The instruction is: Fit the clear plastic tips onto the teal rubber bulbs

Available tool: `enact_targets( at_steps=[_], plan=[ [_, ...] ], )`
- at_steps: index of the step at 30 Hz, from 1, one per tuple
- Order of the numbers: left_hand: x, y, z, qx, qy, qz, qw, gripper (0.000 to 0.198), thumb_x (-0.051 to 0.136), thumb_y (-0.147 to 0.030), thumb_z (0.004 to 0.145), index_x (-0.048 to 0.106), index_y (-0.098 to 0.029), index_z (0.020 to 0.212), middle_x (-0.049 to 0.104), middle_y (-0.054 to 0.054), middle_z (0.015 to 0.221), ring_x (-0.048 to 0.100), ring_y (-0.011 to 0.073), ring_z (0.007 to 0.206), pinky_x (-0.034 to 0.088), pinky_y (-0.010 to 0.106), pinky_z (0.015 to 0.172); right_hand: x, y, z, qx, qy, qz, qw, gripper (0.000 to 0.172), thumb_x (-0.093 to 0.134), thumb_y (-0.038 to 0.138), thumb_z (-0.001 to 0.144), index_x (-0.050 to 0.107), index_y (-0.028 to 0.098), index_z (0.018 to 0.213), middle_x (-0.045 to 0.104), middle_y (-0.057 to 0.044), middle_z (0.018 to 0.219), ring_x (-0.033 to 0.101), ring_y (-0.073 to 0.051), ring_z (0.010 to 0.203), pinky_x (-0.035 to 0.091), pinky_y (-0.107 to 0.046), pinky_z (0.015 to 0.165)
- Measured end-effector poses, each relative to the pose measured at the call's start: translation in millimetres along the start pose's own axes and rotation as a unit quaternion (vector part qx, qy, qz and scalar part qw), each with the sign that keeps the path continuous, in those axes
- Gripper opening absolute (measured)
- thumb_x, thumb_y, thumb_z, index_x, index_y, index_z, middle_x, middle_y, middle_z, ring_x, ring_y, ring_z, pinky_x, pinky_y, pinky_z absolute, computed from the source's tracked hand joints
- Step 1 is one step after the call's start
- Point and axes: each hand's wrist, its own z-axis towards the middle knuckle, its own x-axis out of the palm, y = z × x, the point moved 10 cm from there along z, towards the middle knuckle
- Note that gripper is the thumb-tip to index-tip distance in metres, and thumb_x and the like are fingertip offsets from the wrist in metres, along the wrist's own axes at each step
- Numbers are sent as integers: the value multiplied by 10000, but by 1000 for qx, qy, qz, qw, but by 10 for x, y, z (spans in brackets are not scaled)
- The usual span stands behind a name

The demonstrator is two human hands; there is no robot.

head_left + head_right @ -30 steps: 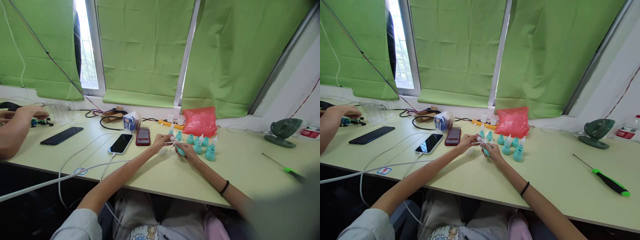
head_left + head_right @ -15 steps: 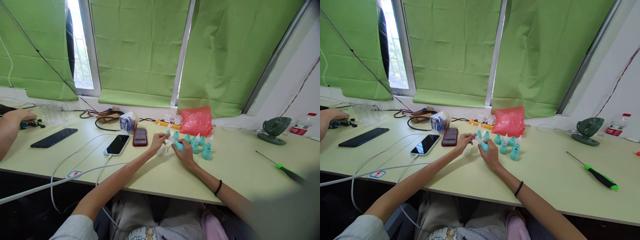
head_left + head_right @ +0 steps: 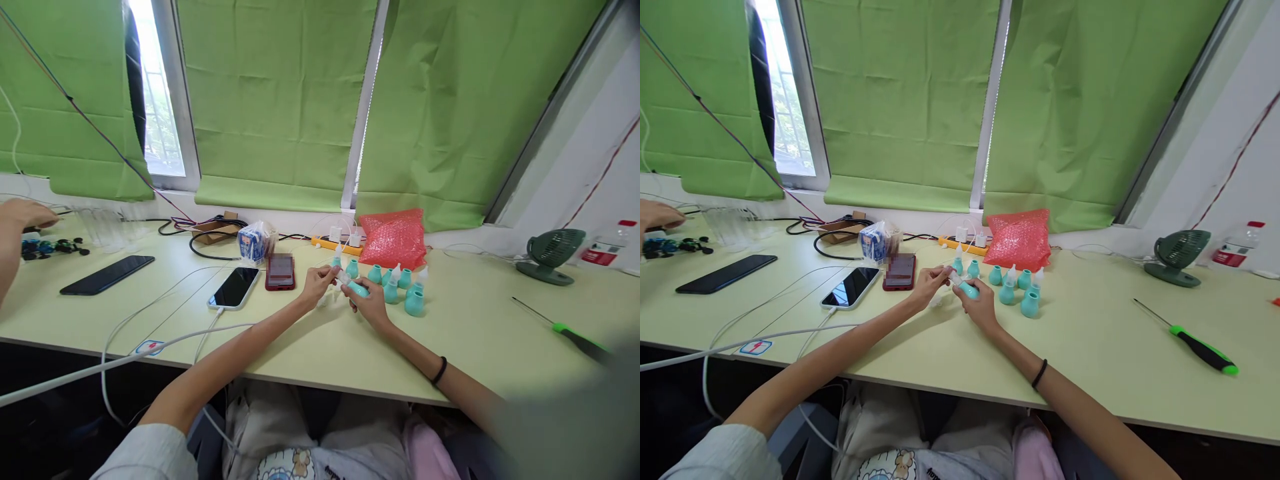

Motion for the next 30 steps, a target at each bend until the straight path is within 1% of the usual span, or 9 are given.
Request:
enact_targets(
  at_steps=[2, 4, 8, 12, 16, 20, 24, 27, 30],
  plan=[
    [5, 13, -3, 0, 3, -3, 1000, 328, 604, -427, 625, 641, -103, 588, 568, 31, 679, 424, 60, 510, 359, 201, 519, 52, -60, 6, 29, 23, 43, 998, 339, 563, 500, 620, 519, 166, 658, 478, 29, 464, 429, -95, 350, 373, -232, 334],
    [9, 22, -5, -1, 7, -5, 1000, 326, 604, -424, 626, 644, -103, 583, 565, 29, 667, 426, 62, 513, 355, 203, 521, 102, -117, 8, 55, 43, 84, 994, 361, 576, 515, 598, 513, 163, 643, 505, 15, 508, 440, -90, 361, 376, -225, 324],
    [40, 13, -9, -4, 18, -11, 1000, 317, 605, -416, 629, 654, -104, 606, 568, 35, 716, 428, 59, 529, 359, 203, 533, 201, -205, 1, 102, 84, 155, 979, 372, 594, 512, 582, 507, 158, 658, 537, 1, 572, 451, -78, 382, 391, -219, 346],
    [134, -3, -31, -17, 45, -16, 999, 327, 586, -426, 645, 664, -117, 717, 564, 33, 745, 451, 70, 575, 375, 203, 548, 269, -245, -8, 139, 128, 206, 960, 357, 582, 493, 613, 514, 158, 715, 567, -16, 615, 491, -86, 435, 416, -217, 398],
    [204, -10, -47, -31, 74, -13, 997, 354, 578, -432, 651, 658, -121, 801, 564, 37, 714, 473, 89, 615, 385, 209, 562, 308, -251, -13, 158, 165, 231, 946, 352, 534, 491, 664, 531, 159, 781, 605, -47, 660, 539, -113, 492, 450, -242, 452],
    [197, -21, -37, -34, 83, 2, 996, 379, 547, -441, 672, 652, -92, 777, 555, 55, 678, 487, 102, 597, 401, 235, 572, 347, -227, -9, 149, 186, 224, 945, 386, 486, 505, 696, 568, 145, 808, 633, -84, 703, 580, -151, 558, 477, -291, 521],
    [176, -68, -32, -13, 75, 47, 996, 352, 563, -424, 658, 647, -91, 730, 561, 51, 670, 490, 111, 604, 402, 236, 577, 298, -209, 45, 112, 159, 179, 965, 383, 536, 487, 663, 618, 124, 755, 645, -92, 695, 595, -183, 627, 471, -306, 578],
    [165, -134, -41, 22, 64, 98, 993, 292, 617, -381, 613, 640, -103, 698, 563, 27, 644, 497, 127, 652, 394, 228, 608, 154, -186, 101, 68, 93, 121, 986, 318, 618, 430, 601, 638, 127, 695, 646, -70, 687, 585, -186, 674, 450, -294, 630],
    [161, -184, -47, 54, 58, 149, 986, 259, 631, -367, 594, 621, -112, 637, 551, 9, 615, 500, 140, 682, 386, 214, 595, 9, -147, 119, 27, 27, 58, 998, 287, 650, 397, 565, 650, 135, 684, 643, -56, 689, 564, -179, 653, 427, -279, 597]
  ],
)
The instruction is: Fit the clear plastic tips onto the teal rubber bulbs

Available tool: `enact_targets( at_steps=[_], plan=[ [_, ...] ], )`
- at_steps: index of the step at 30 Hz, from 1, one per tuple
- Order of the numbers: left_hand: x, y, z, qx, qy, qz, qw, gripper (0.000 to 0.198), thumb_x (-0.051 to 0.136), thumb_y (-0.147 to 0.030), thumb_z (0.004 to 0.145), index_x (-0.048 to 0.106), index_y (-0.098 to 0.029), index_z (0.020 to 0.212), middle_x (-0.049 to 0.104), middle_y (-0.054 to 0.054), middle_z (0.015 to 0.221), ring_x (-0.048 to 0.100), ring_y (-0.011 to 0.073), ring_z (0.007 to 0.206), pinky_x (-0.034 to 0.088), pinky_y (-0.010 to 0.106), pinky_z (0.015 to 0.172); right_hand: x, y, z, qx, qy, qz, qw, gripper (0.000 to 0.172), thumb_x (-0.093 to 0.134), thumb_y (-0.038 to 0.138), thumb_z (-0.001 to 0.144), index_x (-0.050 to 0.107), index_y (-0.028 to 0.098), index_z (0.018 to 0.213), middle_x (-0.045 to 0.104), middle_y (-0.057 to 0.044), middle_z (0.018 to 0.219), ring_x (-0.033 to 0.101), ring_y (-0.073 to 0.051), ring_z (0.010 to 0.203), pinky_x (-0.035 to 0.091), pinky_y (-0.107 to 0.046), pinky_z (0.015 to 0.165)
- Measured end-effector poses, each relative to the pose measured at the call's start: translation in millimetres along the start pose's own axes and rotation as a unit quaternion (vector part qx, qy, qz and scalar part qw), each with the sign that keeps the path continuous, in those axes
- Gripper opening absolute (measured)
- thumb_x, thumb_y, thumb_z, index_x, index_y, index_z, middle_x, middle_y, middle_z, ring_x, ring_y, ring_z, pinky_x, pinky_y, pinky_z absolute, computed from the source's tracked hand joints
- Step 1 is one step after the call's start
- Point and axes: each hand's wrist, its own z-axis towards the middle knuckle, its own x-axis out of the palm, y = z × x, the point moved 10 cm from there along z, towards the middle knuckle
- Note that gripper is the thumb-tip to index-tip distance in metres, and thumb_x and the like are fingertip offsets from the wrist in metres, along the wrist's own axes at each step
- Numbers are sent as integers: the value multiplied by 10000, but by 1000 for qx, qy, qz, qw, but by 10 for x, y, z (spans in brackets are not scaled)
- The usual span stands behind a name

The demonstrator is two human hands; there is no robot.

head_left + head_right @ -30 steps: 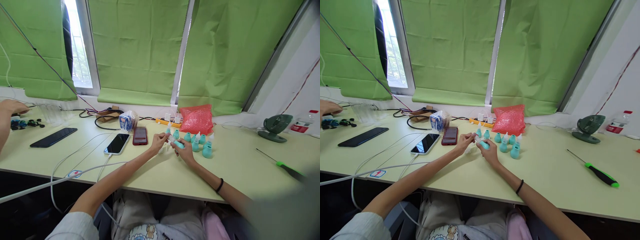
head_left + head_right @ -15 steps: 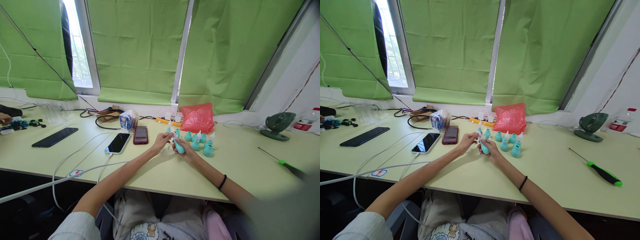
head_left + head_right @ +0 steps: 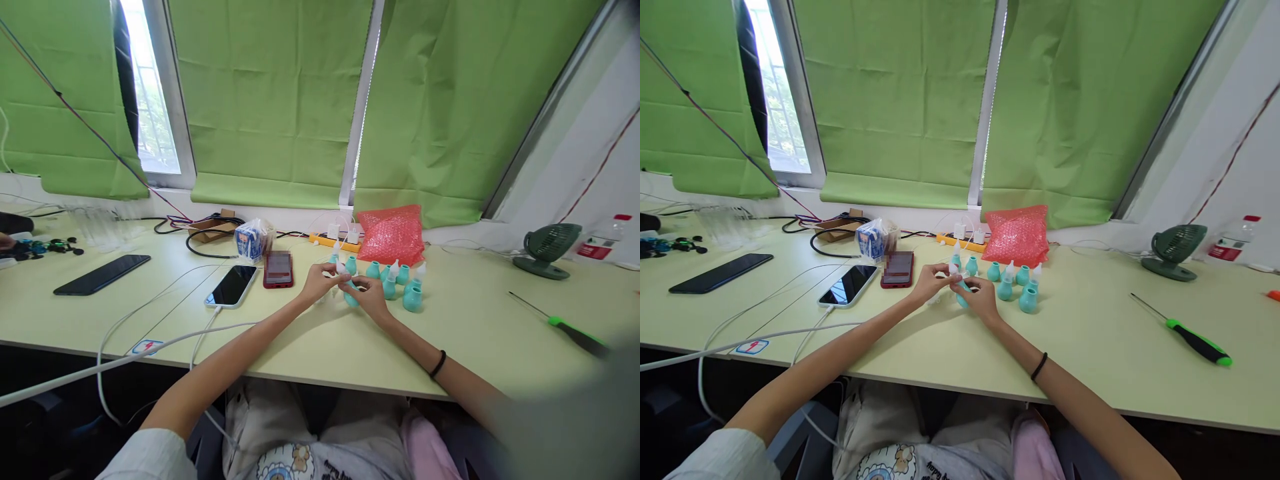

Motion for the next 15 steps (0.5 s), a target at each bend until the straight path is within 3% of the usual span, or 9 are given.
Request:
enact_targets(
  at_steps=[3, 10, 15],
  plan=[
    [25, -14, 7, 16, 12, 42, 999, 264, 599, -375, 626, 610, -111, 640, 547, 5, 599, 511, 137, 665, 390, 206, 569, -58, 47, -10, -29, -32, -48, 998, 285, 645, 393, 568, 656, 138, 697, 641, -50, 680, 546, -166, 609, 413, -264, 545],
    [103, -48, 12, 35, 45, 133, 990, 346, 471, -412, 728, 619, -110, 813, 620, 41, 759, 548, 136, 697, 428, 207, 596, -83, 131, 29, -77, -38, -113, 990, 292, 600, 394, 615, 657, 151, 766, 647, -42, 706, 544, -141, 577, 435, -247, 517],
    [-76, -81, 77, 22, 22, 247, 968, 372, 425, -376, 759, 594, -120, 969, 617, 68, 900, 539, 154, 762, 418, 224, 632, -378, 240, 131, -108, -103, -158, 976, 297, 590, 382, 631, 629, 131, 783, 626, -50, 705, 521, -131, 573, 440, -258, 557]
  ],
)
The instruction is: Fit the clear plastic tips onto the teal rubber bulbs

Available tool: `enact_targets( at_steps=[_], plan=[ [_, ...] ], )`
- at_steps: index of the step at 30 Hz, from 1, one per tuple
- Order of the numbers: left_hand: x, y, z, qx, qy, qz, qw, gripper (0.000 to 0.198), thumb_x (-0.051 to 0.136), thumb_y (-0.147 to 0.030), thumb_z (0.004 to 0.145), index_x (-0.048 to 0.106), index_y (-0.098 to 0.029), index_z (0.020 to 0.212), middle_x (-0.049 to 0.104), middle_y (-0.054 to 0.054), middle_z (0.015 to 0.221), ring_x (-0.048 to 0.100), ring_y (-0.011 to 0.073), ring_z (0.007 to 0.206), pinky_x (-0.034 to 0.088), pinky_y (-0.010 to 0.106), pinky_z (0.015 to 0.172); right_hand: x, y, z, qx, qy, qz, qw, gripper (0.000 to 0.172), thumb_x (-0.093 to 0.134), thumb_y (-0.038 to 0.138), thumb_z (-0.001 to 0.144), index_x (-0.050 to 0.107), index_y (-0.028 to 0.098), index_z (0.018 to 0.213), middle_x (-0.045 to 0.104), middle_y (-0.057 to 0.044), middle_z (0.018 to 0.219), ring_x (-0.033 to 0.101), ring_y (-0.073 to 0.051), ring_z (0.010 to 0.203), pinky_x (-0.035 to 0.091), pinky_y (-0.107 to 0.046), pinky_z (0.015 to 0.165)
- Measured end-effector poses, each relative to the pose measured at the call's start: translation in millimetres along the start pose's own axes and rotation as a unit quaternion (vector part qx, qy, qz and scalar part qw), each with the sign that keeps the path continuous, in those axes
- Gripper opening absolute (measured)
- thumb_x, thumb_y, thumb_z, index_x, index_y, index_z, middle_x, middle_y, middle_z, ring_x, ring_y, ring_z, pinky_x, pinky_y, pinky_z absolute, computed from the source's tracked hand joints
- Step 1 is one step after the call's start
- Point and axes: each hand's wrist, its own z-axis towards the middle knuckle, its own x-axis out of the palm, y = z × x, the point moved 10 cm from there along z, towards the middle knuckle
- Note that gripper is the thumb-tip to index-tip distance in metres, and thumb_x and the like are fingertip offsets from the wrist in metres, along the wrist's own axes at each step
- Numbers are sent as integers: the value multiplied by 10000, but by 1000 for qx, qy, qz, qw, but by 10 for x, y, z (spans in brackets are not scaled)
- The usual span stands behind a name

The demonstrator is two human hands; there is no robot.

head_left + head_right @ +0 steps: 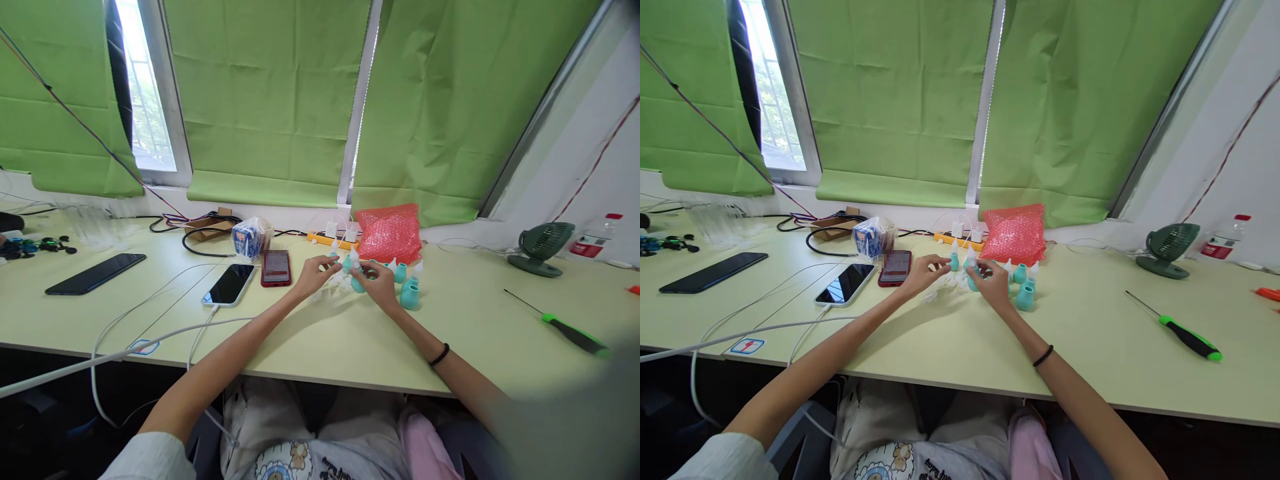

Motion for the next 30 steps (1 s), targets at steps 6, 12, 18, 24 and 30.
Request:
enact_targets(
  at_steps=[6, 12, 18, 24, 30],
  plan=[
    [-35, 224, 32, -34, 93, 144, 985, 272, 618, -369, 564, 670, -150, 718, 615, 39, 623, 548, 180, 650, 387, 238, 586, -279, -50, 144, -26, -66, -50, 996, 417, 585, 354, 637, 522, 140, 989, 600, -29, 707, 495, -120, 540, 430, -257, 557],
    [238, 299, -71, -7, 229, 170, 958, 344, 700, -359, 449, 675, -193, 749, 619, 6, 616, 546, 143, 577, 364, 201, 531, -204, 33, 134, -96, -41, -197, 975, 502, 533, 336, 687, 412, 185, 1150, 582, 8, 669, 469, -105, 459, 411, -244, 545],
    [326, 261, -84, 24, 258, 144, 955, 291, 665, -209, 513, 672, -172, 802, 631, 12, 693, 543, 117, 579, 380, 183, 552, -30, 12, 89, -124, 26, -328, 936, 448, 493, 321, 720, 440, 176, 1141, 570, -4, 608, 521, -155, 529, 391, -257, 553],
    [208, 162, -1, 25, 189, 106, 976, 266, 551, -202, 653, 645, -144, 895, 646, 28, 783, 545, 113, 630, 405, 188, 608, -1, -56, 94, -130, 36, -336, 932, 407, 502, 254, 716, 471, 165, 1112, 605, -71, 781, 555, -215, 711, 411, -296, 601],
    [104, 226, 55, 0, 118, 84, 989, 239, 571, -207, 635, 652, -141, 850, 650, 31, 793, 560, 122, 644, 429, 204, 628, -36, -51, 115, -131, 14, -315, 940, 437, 482, 200, 721, 430, 168, 1154, 558, -108, 976, 537, -231, 858, 436, -331, 687]
  ],
)
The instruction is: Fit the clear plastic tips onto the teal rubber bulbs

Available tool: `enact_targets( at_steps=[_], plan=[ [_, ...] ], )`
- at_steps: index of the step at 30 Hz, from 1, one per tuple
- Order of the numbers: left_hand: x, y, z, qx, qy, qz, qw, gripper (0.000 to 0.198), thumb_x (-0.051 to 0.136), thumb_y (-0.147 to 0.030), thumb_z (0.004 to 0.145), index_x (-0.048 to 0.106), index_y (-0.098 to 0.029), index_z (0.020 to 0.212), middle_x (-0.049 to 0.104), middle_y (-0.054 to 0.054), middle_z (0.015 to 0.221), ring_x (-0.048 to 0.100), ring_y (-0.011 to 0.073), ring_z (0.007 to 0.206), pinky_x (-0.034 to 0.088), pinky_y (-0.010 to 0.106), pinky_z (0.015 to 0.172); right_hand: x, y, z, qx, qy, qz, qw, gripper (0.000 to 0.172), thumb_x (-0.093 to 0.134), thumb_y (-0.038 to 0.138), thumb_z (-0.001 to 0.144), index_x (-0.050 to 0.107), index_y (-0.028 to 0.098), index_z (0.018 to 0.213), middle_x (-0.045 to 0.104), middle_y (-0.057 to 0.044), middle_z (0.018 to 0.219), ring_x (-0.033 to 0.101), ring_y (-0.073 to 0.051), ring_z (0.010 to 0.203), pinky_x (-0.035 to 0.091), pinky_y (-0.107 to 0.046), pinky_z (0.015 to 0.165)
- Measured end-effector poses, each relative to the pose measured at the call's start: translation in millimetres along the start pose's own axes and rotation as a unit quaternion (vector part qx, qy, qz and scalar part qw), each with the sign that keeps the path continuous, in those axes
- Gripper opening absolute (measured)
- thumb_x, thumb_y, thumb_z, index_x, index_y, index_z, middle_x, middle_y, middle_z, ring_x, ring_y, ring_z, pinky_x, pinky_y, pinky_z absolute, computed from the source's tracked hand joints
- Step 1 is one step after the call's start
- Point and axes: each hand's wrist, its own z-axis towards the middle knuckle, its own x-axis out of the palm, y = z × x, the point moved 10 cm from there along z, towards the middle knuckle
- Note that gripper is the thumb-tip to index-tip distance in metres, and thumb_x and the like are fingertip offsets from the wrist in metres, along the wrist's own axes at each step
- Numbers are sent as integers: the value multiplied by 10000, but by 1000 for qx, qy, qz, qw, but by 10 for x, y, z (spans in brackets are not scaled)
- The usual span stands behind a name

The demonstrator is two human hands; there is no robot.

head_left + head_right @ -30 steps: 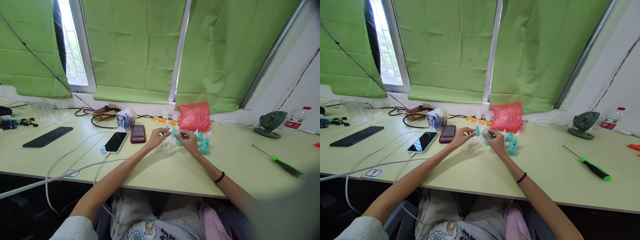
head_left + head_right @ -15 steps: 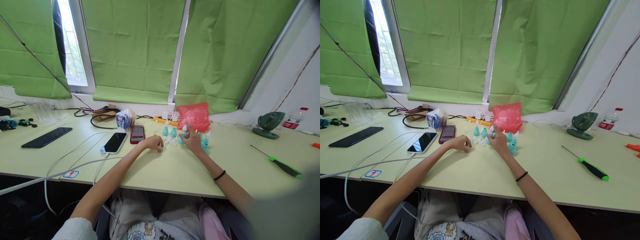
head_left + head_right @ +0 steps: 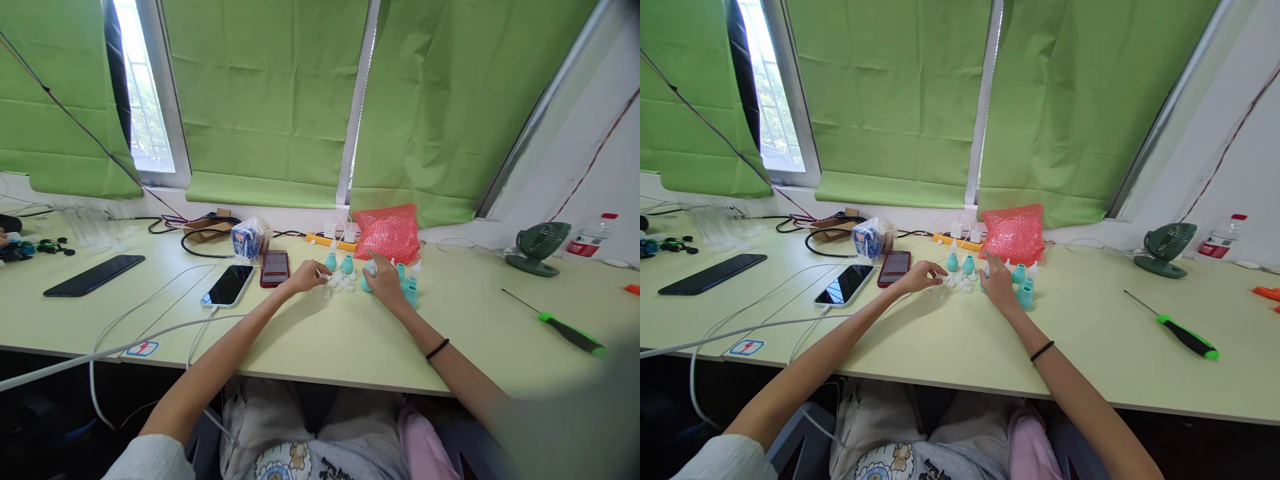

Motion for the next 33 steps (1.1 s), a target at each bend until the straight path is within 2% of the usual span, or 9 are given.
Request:
enact_targets(
  at_steps=[2, 5, 7, 10, 13, 15, 18, 24, 33],
  plan=[
    [-62, 68, 5, -21, -33, -3, 999, 249, 575, -220, 644, 642, -132, 866, 640, 41, 800, 565, 124, 641, 434, 215, 628, -53, 9, -8, 8, -16, 4, 1000, 475, 492, 217, 714, 401, 178, 1179, 480, -129, 1104, 518, -245, 908, 443, -336, 679],
    [-125, 177, -1, -59, -67, -12, 996, 267, 554, -248, 694, 607, -113, 918, 611, 57, 835, 566, 103, 584, 444, 219, 584, -157, 47, -45, 23, -47, 22, 998, 496, 483, 260, 725, 366, 191, 1202, 363, -139, 1209, 527, -242, 877, 450, -331, 624],
    [-116, 234, -4, -80, -66, -21, 994, 253, 525, -262, 742, 577, -108, 936, 593, 56, 852, 554, 82, 549, 451, 223, 550, -146, 188, -79, -10, -35, 50, 998, 424, 444, 266, 755, 400, 193, 1171, 365, -131, 1201, 530, -220, 853, 449, -333, 650],
    [-58, 298, 3, -104, -44, -34, 993, 228, 473, -275, 802, 535, -105, 940, 575, 43, 849, 554, 94, 621, 471, 253, 571, 6, 500, -170, -95, 29, 83, 992, 315, 420, 254, 777, 481, 216, 1084, 412, -89, 1182, 484, -211, 954, 425, -336, 773],
    [-3, 359, 17, -122, -19, -44, 991, 223, 450, -270, 820, 514, -105, 956, 559, 47, 883, 555, 118, 719, 481, 283, 623, 288, 719, -312, -154, 135, 94, 974, 380, 445, 274, 770, 439, 208, 1144, 325, -85, 1286, 321, -262, 1141, 334, -413, 897],
    [18, 398, 25, -130, -6, -44, 991, 230, 455, -264, 816, 507, -109, 978, 548, 56, 932, 551, 135, 772, 478, 306, 657, 474, 791, -424, -183, 211, 106, 955, 412, 425, 283, 787, 397, 181, 1185, 303, -107, 1305, 260, -270, 1184, 260, -461, 940],
    [56, 438, 31, -134, 11, -35, 990, 248, 463, -264, 810, 500, -116, 1005, 529, 66, 995, 536, 160, 843, 464, 340, 707, 585, 785, -495, -195, 251, 119, 941, 328, 391, 276, 813, 461, 181, 1120, 406, -104, 1236, 316, -236, 1159, 240, -449, 956],
    [273, 431, 25, -113, 75, -31, 990, 252, 461, -264, 812, 495, -116, 1013, 532, 66, 985, 541, 153, 822, 469, 328, 689, 564, 747, -457, -176, 244, 138, 944, 225, 429, 233, 795, 554, 186, 976, 537, -71, 1043, 443, -199, 1012, 368, -359, 858],
    [404, 304, -29, -45, 119, 28, 992, 237, 463, -266, 811, 508, -115, 988, 537, 63, 974, 537, 157, 840, 458, 346, 718, 643, 581, -393, -139, 236, 146, 951, 207, 431, 104, 750, 589, 170, 867, 600, -49, 840, 532, -170, 854, 415, -308, 771]
  ],
)
